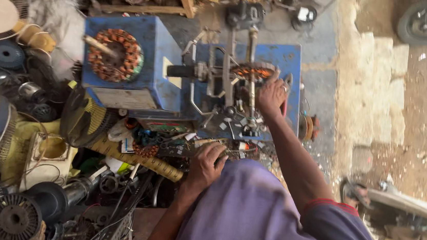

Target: The person operates a blue motor winding machine, manually rotating a crank to wind copper wire onto a stator core. The person briefly pauses to handle a small white cylindrical object before resuming the winding process.

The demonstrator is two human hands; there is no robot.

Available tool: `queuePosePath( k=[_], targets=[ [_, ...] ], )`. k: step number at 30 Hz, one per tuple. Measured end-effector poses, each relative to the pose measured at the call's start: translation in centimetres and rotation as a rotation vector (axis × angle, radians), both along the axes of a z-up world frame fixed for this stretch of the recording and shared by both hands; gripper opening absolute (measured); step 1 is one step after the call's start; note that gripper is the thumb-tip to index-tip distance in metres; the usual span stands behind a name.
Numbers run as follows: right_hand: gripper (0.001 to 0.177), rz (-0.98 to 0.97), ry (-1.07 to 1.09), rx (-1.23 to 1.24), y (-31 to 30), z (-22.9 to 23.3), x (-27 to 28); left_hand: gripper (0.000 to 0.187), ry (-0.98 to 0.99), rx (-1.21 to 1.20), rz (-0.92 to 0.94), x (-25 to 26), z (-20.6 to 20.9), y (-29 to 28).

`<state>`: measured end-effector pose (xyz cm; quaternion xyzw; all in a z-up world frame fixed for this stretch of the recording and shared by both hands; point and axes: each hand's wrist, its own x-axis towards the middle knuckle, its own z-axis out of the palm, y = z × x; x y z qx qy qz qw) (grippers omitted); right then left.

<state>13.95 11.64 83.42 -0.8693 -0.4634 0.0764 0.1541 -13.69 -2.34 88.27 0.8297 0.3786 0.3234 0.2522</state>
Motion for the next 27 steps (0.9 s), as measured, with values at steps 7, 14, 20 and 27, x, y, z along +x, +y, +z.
queuePosePath(
  k=[7,14,20,27],
  targets=[
    [0.084,0.115,0.131,-0.005,0.2,-3.3,3.1,0.027,-0.184,0.061,0.055,0.0,5.7,4.0],
    [0.039,-0.024,0.756,0.584,-1.2,-4.5,11.4,0.023,-0.303,0.128,0.128,0.0,8.2,7.2],
    [0.096,0.088,1.443,0.126,-0.9,0.8,14.9,0.021,-0.348,0.154,0.172,1.1,7.0,10.1],
    [0.123,0.237,1.568,-0.195,0.0,4.7,11.0,0.049,0.011,0.215,0.144,4.2,5.6,15.0]
  ],
)
